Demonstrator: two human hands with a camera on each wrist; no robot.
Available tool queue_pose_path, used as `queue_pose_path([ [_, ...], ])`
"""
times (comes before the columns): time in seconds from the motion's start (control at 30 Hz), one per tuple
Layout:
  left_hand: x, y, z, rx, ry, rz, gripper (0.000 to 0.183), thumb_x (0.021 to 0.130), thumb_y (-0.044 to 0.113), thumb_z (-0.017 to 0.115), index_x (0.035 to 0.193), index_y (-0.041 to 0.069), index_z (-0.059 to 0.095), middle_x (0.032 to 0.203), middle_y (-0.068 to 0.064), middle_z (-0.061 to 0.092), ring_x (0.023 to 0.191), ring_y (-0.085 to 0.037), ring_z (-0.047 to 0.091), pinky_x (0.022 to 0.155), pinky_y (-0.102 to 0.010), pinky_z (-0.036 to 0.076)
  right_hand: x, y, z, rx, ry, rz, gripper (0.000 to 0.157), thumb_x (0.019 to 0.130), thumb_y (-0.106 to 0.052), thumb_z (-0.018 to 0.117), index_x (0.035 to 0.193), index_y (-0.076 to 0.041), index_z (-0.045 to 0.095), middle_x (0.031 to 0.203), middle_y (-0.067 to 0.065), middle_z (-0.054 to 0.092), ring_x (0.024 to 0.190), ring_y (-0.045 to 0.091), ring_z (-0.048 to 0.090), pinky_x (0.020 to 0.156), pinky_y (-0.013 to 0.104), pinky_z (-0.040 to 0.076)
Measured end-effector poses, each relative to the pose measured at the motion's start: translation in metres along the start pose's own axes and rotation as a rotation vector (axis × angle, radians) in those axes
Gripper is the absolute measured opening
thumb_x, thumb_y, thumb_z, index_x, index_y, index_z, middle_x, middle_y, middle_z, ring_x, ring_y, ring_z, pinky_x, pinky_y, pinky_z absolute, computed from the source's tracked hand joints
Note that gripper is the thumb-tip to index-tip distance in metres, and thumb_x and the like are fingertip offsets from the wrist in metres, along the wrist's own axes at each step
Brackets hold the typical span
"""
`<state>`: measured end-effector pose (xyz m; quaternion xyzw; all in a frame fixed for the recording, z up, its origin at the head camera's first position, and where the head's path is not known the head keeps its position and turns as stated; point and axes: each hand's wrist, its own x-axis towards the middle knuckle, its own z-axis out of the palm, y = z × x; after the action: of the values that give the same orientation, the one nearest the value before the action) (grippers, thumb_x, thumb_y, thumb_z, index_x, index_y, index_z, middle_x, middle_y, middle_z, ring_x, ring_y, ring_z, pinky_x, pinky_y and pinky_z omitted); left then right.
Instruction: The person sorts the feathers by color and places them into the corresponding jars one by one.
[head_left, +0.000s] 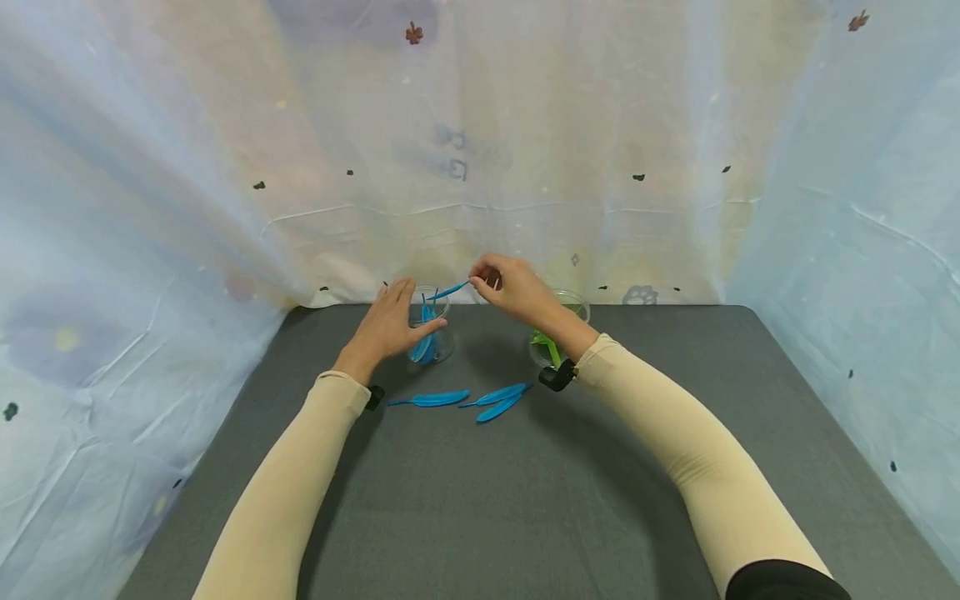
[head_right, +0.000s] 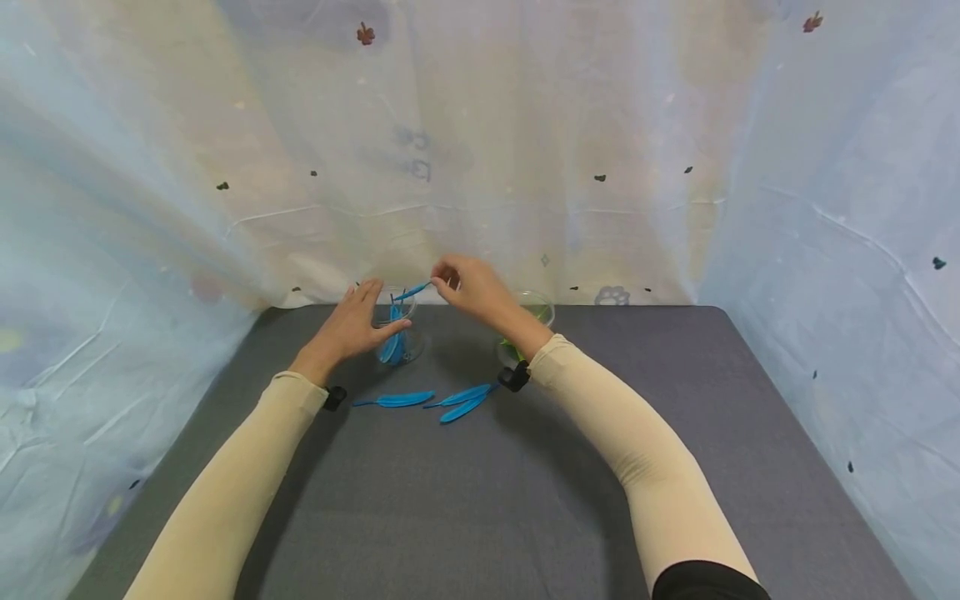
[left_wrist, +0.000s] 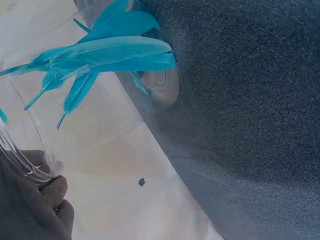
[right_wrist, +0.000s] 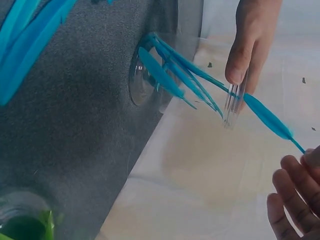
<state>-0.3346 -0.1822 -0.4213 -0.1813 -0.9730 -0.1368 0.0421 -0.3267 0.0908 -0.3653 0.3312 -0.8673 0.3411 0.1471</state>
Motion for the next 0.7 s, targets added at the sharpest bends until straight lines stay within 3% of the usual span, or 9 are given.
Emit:
queue_pose_path([
  [0.5,-0.001,0.002,-0.001,-0.001,-0.004,-0.007,0.109,0.102,0.068,0.06,0.17,-0.004,0.014,0.177,-0.025,0.014,0.165,-0.04,0.011,0.136,-0.056,0.005,0.02,0.001,0.031,-0.01,-0.059,-0.018,0.011,0.107,-0.014,0.069,0.111,-0.005,0.074,0.102,0.008,0.075,0.088,0.021,0.07,0.078,0.033,0.061],
  [0.7,-0.003,0.003,-0.002,-0.008,-0.006,-0.009,0.108,0.103,0.068,0.06,0.171,-0.003,0.014,0.177,-0.025,0.014,0.165,-0.04,0.011,0.136,-0.056,0.004,0.026,-0.003,0.043,-0.027,-0.101,0.024,0.015,0.107,-0.018,0.07,0.114,-0.006,0.076,0.104,0.008,0.076,0.091,0.021,0.071,0.082,0.033,0.061],
])
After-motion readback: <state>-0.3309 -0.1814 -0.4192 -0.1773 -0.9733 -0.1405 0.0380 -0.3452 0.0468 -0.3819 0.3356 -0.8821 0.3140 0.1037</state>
